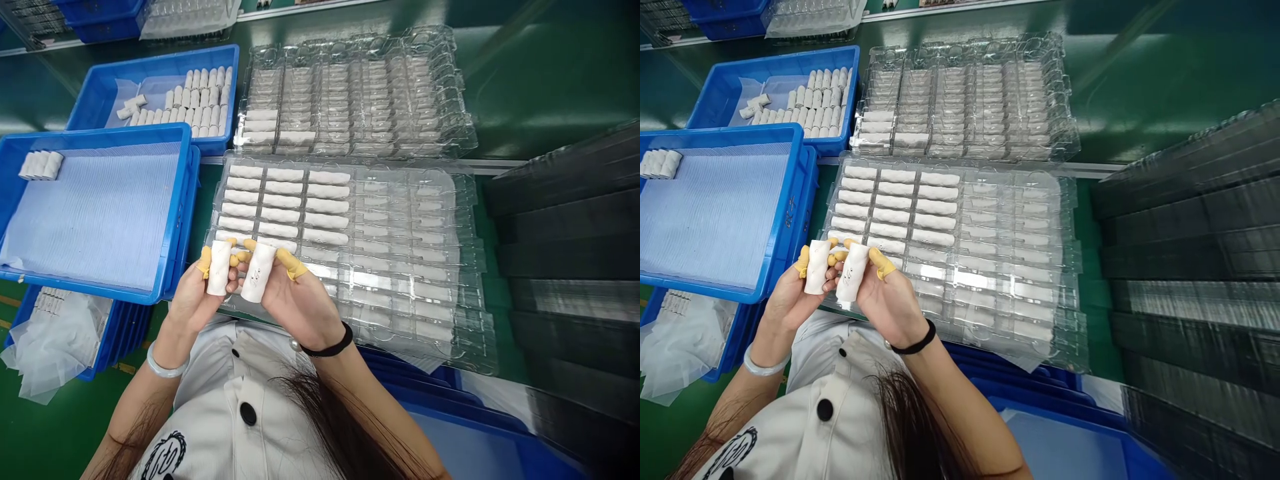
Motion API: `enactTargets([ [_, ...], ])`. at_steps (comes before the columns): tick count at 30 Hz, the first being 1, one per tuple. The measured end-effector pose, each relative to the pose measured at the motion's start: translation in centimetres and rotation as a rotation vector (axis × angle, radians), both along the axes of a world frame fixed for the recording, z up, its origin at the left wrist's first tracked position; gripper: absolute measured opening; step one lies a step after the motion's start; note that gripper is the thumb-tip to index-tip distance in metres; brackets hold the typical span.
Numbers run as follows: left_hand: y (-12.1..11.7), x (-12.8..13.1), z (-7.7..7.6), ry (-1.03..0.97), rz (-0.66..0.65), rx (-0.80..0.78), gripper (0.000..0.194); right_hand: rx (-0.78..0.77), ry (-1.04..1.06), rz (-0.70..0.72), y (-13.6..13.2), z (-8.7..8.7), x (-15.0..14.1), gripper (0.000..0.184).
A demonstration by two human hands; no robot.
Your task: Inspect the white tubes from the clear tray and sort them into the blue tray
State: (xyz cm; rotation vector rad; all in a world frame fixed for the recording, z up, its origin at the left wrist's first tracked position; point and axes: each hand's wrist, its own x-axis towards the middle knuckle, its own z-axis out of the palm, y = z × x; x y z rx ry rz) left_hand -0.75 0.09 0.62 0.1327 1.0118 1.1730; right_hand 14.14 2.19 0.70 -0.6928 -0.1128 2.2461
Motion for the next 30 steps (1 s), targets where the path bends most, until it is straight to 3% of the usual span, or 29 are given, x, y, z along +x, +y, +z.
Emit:
enactTargets([
  [9, 0.0, -0.3, -0.3, -0.064, -0.031, 0.027, 0.050, -0.004, -0.031, -0.004, 0.0, 0.0, -0.1, 0.041],
  [16, -0.2, -0.1, -0.5, -0.028, -0.027, 0.023, 0.037, 0.131, -0.086, 0.007, -0.5, -1.0, 0.1, 0.018],
  [21, -0.4, 0.0, -0.5, 0.029, -0.016, 0.026, 0.033, 0.146, -0.146, -0.013, -0.5, -0.9, 0.1, 0.027],
  [25, -0.3, -0.1, -0.7, -0.009, -0.092, 0.053, 0.044, 0.059, -0.063, 0.047, -0.2, -0.5, 0.1, 0.039],
  [30, -0.3, 0.0, -0.7, 0.006, -0.070, 0.010, 0.040, 0.024, 0.022, 0.048, -0.1, -0.3, 0.3, 0.040],
])
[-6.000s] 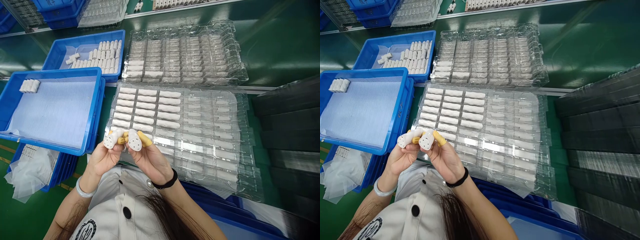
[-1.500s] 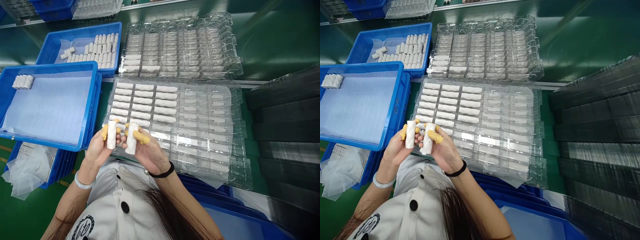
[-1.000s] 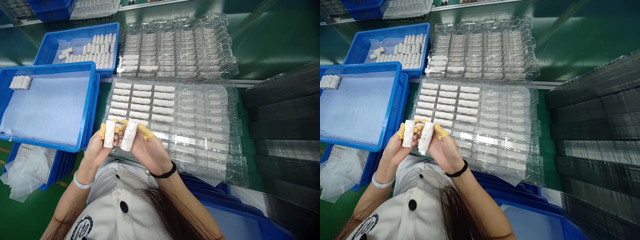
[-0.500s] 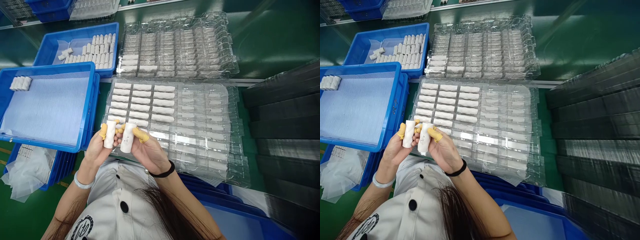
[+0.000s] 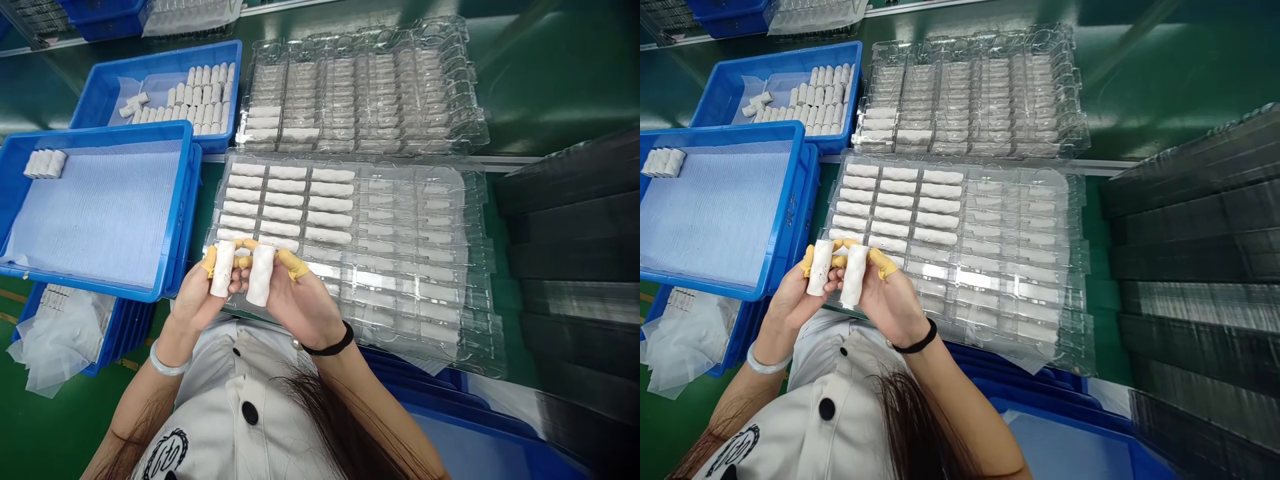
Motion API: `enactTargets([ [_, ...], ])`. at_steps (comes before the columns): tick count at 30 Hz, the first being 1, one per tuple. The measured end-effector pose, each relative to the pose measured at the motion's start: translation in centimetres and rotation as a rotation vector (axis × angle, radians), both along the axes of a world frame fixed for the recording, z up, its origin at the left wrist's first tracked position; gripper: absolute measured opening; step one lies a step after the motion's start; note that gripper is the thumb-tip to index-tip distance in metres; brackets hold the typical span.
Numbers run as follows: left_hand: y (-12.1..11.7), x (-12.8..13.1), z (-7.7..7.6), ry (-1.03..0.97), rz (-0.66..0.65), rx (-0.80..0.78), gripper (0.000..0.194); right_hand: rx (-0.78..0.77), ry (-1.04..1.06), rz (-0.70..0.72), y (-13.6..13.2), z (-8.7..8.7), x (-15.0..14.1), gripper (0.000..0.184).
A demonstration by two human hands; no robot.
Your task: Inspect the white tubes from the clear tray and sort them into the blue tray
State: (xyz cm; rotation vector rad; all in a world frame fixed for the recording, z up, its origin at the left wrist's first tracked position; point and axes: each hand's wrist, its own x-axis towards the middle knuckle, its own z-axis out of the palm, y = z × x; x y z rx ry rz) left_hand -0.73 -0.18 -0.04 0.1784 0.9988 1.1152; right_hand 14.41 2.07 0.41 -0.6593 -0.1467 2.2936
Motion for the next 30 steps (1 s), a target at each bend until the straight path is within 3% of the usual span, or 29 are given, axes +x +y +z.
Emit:
enactTargets([
  [8, 0.2, 0.5, 0.5, -0.018, 0.026, -0.050, 0.045, -0.007, 0.006, -0.031, -0.1, 0.1, 0.0, 0.042],
  [12, 0.1, 0.6, 0.7, -0.049, 0.014, -0.005, 0.050, 0.019, 0.000, -0.031, -0.2, 0.0, 0.0, 0.040],
  [15, 0.0, 0.7, 0.5, -0.030, 0.013, 0.037, 0.043, 0.046, -0.007, -0.027, -0.3, -0.3, 0.1, 0.038],
  [23, -0.1, 0.6, 0.1, 0.051, 0.031, 0.013, 0.037, 0.126, -0.079, -0.097, -0.5, -0.9, 0.2, 0.009],
  [30, 0.1, 0.8, 0.2, -0.019, 0.048, -0.012, 0.041, 0.128, -0.095, -0.035, -0.6, -0.6, 0.3, 0.020],
])
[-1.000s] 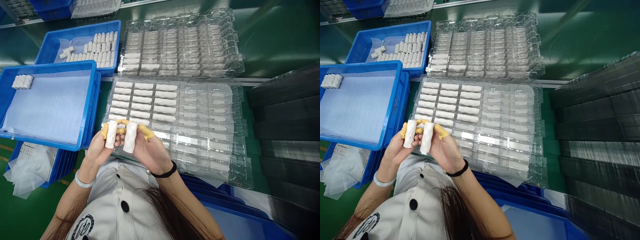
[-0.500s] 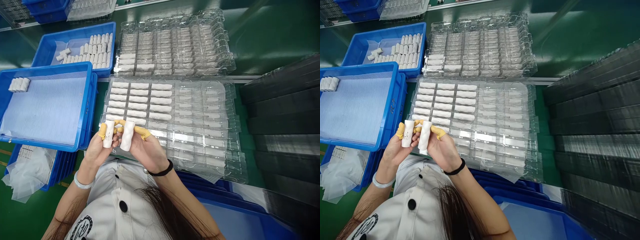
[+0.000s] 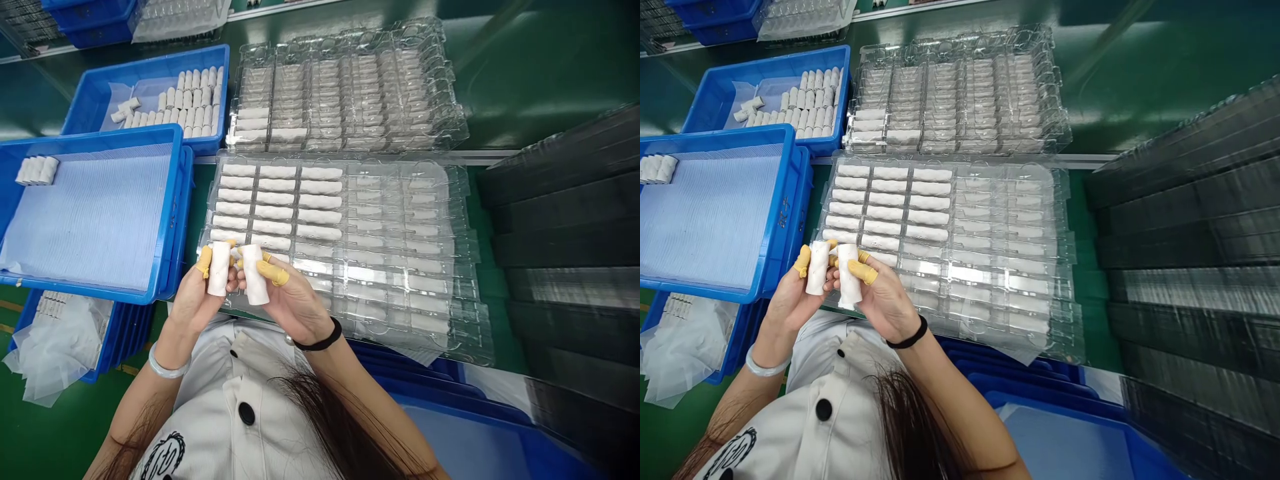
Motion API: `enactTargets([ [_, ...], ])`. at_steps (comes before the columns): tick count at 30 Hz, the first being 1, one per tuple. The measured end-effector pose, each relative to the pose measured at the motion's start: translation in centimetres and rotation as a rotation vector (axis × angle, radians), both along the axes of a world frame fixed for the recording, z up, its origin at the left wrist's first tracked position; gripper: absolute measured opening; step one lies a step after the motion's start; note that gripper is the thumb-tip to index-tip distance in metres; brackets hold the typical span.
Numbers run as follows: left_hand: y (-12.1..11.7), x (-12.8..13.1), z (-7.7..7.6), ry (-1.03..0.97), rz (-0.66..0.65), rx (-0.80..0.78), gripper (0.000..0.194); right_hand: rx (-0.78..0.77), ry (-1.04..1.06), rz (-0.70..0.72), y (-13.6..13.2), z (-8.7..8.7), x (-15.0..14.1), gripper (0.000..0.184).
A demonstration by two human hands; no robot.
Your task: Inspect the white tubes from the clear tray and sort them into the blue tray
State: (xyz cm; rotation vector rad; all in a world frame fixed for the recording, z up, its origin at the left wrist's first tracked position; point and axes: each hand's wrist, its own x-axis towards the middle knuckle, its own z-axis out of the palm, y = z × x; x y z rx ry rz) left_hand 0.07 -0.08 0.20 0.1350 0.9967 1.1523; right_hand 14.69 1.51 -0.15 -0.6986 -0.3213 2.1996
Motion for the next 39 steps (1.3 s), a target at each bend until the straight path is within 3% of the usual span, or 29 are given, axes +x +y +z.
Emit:
enactTargets([
  [5, 0.06, 0.06, 0.38, 0.045, -0.004, -0.036, 0.032, -0.020, -0.045, 0.048, -0.11, -0.36, 0.22, 0.019],
  [8, 0.08, 0.08, 0.41, 0.048, -0.014, -0.056, 0.034, -0.049, -0.049, -0.004, -0.23, -0.42, 0.14, 0.019],
  [12, 0.16, -0.07, 0.18, -0.010, -0.032, -0.049, 0.048, -0.094, 0.017, -0.010, -0.19, -0.04, 0.00, 0.036],
  [18, 0.37, -0.33, 0.11, -0.063, 0.007, -0.036, 0.048, -0.134, 0.093, 0.038, -0.06, 0.37, 0.02, 0.048],
  [33, 0.50, -0.15, 0.01, -0.036, -0.022, -0.041, 0.050, -0.189, 0.111, -0.038, 0.20, 0.30, -0.04, 0.039],
  [39, 0.32, 0.26, -0.20, 0.041, -0.048, 0.024, 0.042, -0.128, 0.100, -0.022, 0.08, -0.24, -0.01, 0.035],
])
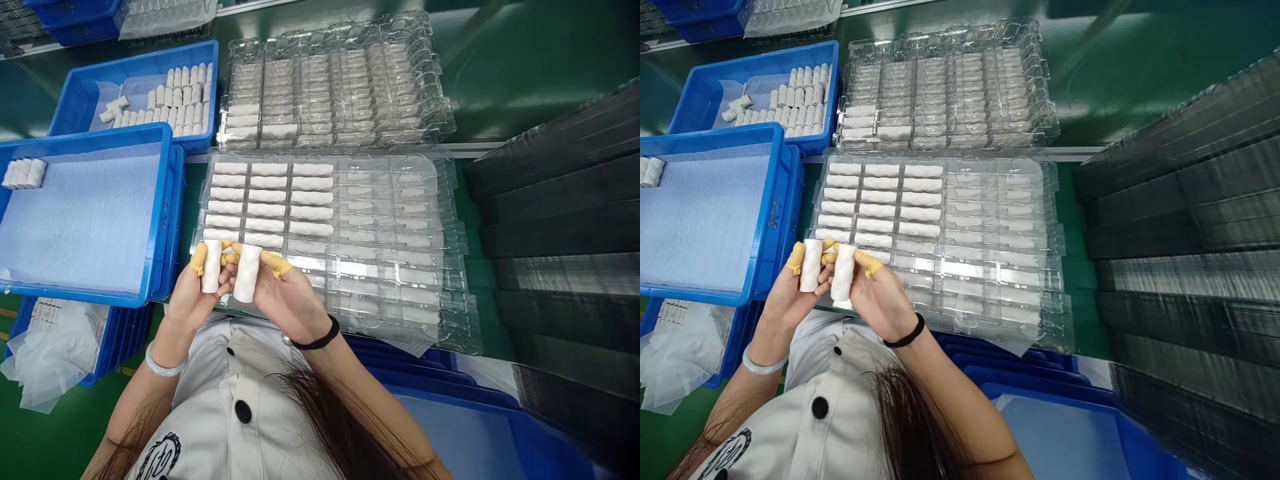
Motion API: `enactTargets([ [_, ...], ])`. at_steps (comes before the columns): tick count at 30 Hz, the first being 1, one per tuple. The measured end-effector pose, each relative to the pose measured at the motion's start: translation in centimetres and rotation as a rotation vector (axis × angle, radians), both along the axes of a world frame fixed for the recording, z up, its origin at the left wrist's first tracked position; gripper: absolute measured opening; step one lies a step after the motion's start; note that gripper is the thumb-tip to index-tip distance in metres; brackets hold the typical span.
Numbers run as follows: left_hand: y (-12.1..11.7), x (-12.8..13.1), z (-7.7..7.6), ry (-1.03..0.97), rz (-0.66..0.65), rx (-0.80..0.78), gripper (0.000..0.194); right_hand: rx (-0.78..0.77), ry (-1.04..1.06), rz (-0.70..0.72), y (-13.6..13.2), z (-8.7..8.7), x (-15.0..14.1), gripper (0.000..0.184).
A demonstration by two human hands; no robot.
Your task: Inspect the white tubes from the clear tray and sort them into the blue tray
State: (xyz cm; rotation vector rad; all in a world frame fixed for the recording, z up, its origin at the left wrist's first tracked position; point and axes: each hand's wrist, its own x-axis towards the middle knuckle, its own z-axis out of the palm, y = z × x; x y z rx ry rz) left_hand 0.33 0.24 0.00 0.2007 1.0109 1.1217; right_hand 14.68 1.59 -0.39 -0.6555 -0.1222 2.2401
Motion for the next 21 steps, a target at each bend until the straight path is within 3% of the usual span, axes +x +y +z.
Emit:
enactTargets([
  [3, -0.2, 0.9, -0.1, 0.260, 0.003, 0.063, 0.045, 0.039, -0.011, -0.001, -0.1, -0.2, -0.2, 0.033],
  [6, -0.4, 1.6, -0.1, 0.541, -0.030, 0.120, 0.059, 0.050, -0.030, -0.040, 0.0, -0.5, -0.3, 0.026],
  [13, -1.1, 1.0, -0.1, 0.736, -0.329, 0.262, 0.086, 0.049, -0.078, -0.105, 0.1, -1.0, 0.0, 0.013],
  [16, -1.1, 1.2, -0.3, 0.821, -0.285, 0.267, 0.077, 0.054, -0.105, -0.156, -0.1, -1.1, -0.2, 0.010],
  [21, -0.8, 2.0, -0.6, 0.719, -0.129, 0.185, 0.046, 0.088, -0.103, -0.169, -0.2, -0.9, -0.3, 0.013],
])
